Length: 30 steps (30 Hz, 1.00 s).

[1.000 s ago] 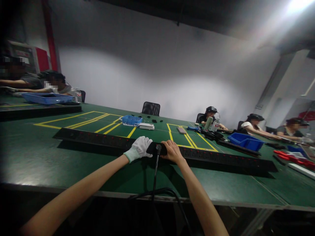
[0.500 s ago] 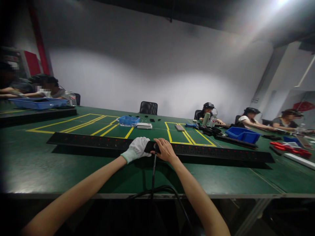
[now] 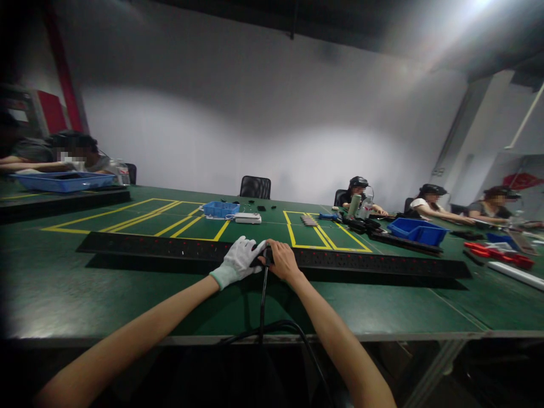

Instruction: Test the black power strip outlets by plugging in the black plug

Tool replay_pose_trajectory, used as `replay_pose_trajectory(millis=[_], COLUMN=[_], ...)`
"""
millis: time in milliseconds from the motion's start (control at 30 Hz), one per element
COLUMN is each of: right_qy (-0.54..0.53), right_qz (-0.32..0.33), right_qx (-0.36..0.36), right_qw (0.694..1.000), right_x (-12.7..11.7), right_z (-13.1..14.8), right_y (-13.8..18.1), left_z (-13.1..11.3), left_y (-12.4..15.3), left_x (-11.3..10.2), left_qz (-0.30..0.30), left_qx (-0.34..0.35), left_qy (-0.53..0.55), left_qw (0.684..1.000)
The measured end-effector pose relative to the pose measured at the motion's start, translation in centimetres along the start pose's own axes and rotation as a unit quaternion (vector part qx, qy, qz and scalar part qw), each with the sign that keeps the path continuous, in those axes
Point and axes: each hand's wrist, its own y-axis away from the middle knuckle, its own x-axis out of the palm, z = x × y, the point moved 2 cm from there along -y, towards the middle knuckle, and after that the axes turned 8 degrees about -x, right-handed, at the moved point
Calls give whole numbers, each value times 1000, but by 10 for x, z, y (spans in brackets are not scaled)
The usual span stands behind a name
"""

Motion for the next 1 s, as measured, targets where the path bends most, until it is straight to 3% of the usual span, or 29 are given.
replay_pose_trajectory(millis=[733, 1000], right_qy=[-9, -11], right_qz=[-7, -14], right_qx=[-3, -7], right_qw=[1000, 1000], right_x=[1, 3], right_z=[-5, -7], right_y=[1, 0], left_z=[4, 7], left_y=[0, 0], left_x=[7, 12], left_qz=[2, -37], left_qx=[34, 47], left_qy=[32, 18], left_qw=[999, 998])
